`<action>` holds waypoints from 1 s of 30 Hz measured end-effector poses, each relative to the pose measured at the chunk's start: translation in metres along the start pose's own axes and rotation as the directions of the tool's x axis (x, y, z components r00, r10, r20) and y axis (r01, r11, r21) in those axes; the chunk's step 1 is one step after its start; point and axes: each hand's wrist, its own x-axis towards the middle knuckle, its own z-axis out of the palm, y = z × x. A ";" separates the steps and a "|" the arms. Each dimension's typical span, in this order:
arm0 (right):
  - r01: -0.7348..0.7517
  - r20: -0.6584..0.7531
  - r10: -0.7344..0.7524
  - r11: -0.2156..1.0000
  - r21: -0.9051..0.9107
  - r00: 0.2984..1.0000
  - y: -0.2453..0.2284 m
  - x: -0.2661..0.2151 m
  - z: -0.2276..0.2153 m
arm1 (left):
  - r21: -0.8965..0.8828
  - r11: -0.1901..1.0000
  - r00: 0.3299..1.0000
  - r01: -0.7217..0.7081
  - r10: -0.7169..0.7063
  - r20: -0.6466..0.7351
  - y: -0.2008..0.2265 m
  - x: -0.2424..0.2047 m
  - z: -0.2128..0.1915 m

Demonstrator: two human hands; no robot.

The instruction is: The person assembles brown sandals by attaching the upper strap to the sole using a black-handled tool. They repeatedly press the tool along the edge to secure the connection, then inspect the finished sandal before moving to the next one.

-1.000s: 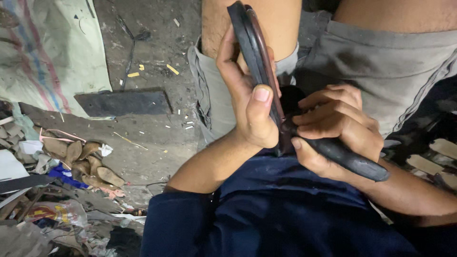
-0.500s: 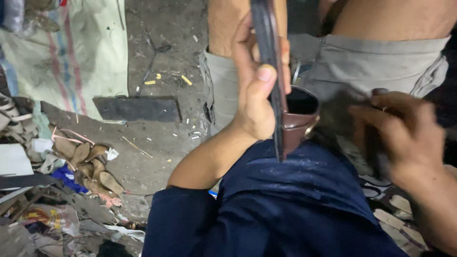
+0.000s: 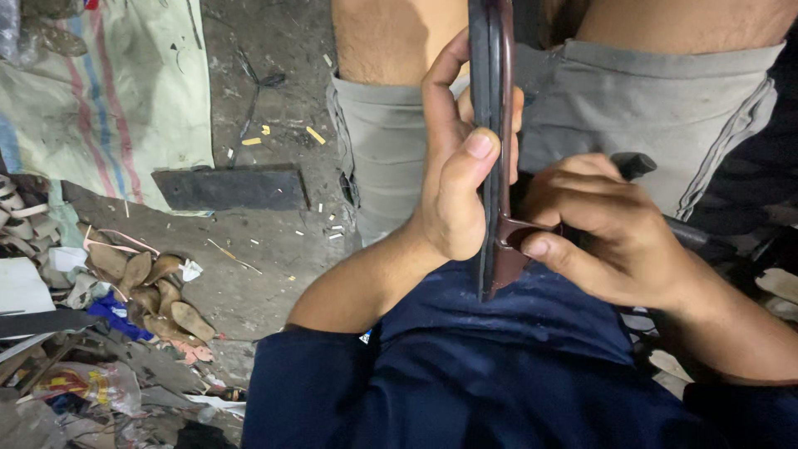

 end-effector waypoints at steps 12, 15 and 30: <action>-0.067 0.066 0.060 0.992 0.110 0.996 0.014 -0.015 0.000 | -0.054 0.998 1.000 -0.019 0.020 0.022 -0.020 -0.007 -0.001; -0.066 0.064 0.059 0.992 0.109 0.996 0.015 -0.017 0.000 | -0.062 0.998 0.999 -0.023 0.025 0.037 -0.021 -0.008 -0.002; -0.064 0.062 0.060 0.995 0.071 0.996 0.018 -0.023 -0.001 | -0.108 0.992 0.998 -0.062 0.064 0.021 -0.026 -0.006 -0.001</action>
